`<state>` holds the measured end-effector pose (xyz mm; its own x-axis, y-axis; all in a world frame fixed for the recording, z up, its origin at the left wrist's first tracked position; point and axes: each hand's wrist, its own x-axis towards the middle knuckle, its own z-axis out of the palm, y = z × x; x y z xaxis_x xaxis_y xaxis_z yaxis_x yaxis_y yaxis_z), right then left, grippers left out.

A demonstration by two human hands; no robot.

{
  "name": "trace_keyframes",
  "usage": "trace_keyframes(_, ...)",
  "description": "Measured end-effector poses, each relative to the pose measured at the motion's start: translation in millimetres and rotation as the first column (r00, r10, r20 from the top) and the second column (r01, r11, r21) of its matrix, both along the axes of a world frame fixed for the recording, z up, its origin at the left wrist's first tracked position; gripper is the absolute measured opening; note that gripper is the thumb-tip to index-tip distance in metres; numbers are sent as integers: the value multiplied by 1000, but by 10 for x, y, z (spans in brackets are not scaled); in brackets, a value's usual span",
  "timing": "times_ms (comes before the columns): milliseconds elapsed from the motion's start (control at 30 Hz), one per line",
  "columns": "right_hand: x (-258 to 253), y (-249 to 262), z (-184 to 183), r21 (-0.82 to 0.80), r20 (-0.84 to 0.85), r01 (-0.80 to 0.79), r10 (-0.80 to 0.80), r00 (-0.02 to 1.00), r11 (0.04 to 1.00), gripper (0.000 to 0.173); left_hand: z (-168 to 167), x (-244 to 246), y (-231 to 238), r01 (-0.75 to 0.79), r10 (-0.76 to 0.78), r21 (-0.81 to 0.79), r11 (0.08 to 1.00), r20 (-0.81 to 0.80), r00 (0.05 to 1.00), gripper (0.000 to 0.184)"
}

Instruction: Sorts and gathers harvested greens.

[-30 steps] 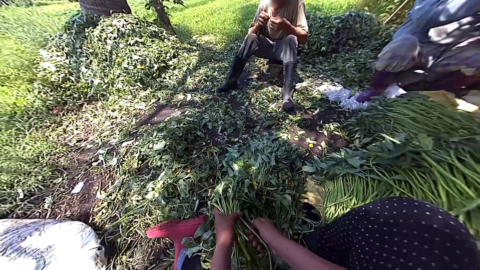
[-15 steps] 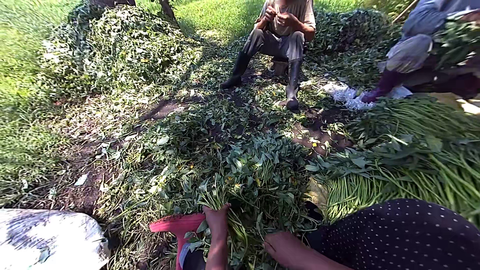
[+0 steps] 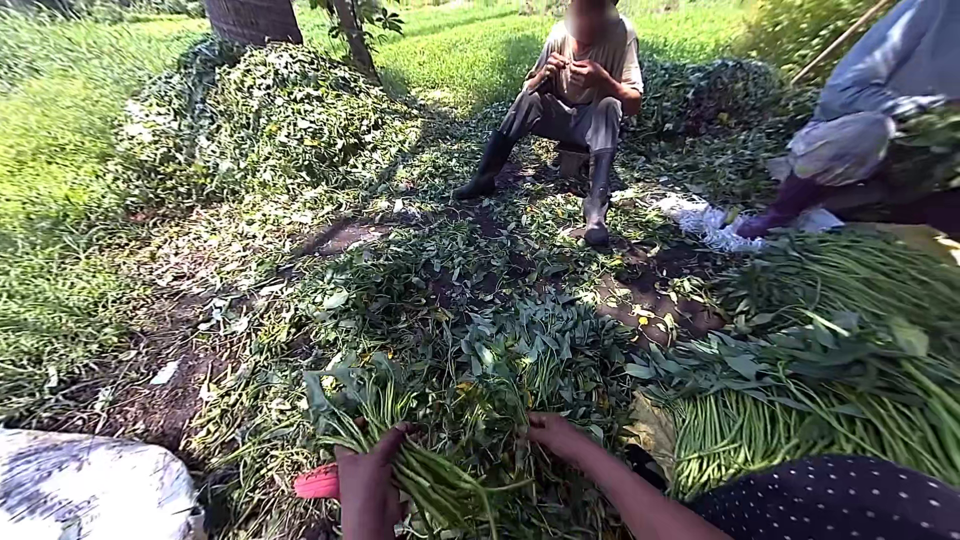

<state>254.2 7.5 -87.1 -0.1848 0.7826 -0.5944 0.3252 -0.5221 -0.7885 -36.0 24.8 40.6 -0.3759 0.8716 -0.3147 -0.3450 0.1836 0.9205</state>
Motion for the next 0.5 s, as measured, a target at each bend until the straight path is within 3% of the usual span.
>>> trace_keyframes(67, 96, -71, 49, -29, -192, 59, -64, 979, 998, 35, -37, -10, -15, -8, 8, -9, 1000, -83, 997, 73)
trace_keyframes(167, 138, -162, 196, -88, -352, 76, -103, 930, 993, 27, -218, 63, -74, 74, -84, -66, 995, -164, 983, 89)
trace_keyframes(300, 91, -244, 368, -168, -431, 97, -162, 888, 981, 31, -379, 181, -121, 157, -182, -142, 977, -190, 965, 91)
trace_keyframes(500, 7, -395, 522, -159, -477, 104, -168, 863, 982, 28, -294, 71, -113, 123, -143, -101, 987, -225, 964, 92)
